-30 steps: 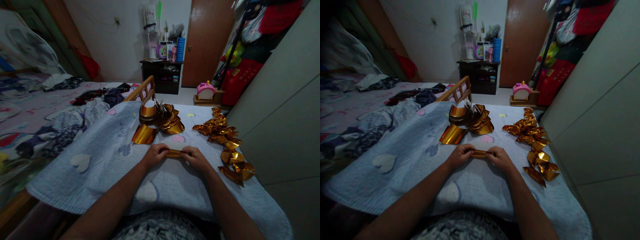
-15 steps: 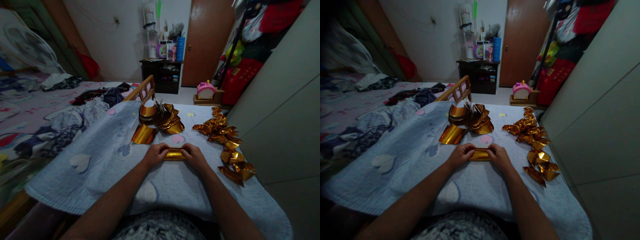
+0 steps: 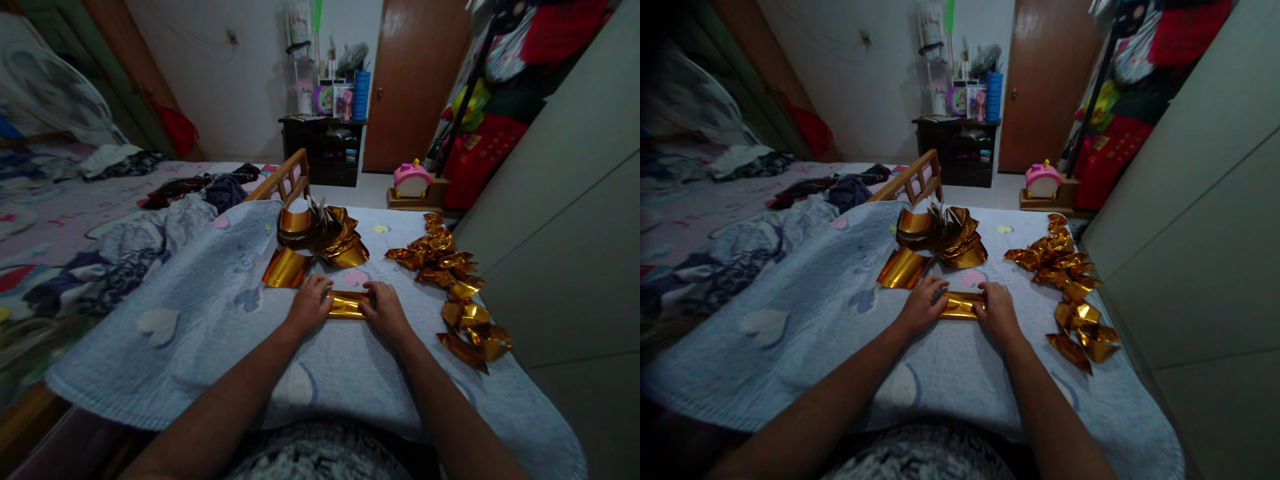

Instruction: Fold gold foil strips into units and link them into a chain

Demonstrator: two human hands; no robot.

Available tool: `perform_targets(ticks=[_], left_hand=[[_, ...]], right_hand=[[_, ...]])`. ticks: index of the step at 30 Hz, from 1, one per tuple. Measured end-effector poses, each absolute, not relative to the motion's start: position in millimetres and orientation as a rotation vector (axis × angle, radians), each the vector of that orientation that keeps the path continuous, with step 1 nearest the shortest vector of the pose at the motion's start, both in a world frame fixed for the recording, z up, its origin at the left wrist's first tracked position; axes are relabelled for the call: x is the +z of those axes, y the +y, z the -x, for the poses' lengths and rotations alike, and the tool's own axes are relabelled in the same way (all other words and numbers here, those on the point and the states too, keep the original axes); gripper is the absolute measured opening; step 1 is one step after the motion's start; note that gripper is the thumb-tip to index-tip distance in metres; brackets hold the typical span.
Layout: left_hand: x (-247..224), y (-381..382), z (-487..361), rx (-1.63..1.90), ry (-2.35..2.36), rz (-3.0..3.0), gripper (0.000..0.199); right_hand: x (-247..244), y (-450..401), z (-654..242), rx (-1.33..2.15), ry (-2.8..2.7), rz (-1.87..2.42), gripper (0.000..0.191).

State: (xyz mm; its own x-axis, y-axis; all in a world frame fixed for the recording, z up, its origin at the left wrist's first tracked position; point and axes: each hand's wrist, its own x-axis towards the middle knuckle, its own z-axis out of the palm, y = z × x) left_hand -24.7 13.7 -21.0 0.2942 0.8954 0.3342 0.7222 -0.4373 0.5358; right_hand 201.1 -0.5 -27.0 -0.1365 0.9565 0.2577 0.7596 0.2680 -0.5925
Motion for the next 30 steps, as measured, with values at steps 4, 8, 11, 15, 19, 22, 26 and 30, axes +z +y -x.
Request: perform_targets(ticks=[4,8,11,15,19,22,26,30], left_hand=[[-23.3,14.2,23.1,0.812,1.500,-2.313,0.022],[-20.0,13.8,22.3,0.762,1.509,-2.310,0.020],[-17.4,13.4,22.1,0.729,1.486,-2.307,0.016],[-18.0,12.9,21.3,0.707,1.503,-2.310,0.022],[-19.2,12.9,20.2,0.675,1.523,-2.302,0.027],[-16.7,13.0,19.7,0.642,1.524,-2.286,0.022],[-12.3,13.2,19.8,0.650,1.495,-2.268,0.017],[-10.7,12.2,20.2,0.716,1.350,-2.198,0.016]], right_hand=[[-29.9,-0.1,-201.8,0.320,-1.997,1.590,0.036],[-33.0,1.3,-204.8,0.297,-2.031,1.594,0.037],[-33.0,1.4,-205.1,0.311,-2.060,1.602,0.038],[-28.9,-1.3,-201.1,0.308,-2.054,1.634,0.038],[-26.3,-2.5,-199.3,0.301,-2.062,1.656,0.038],[-25.9,-1.4,-201.0,0.323,-2.098,1.660,0.036],[-24.1,-1.9,-201.3,0.347,-2.112,1.663,0.035],[-22.8,-3.4,-200.9,0.361,-2.044,1.616,0.042]])
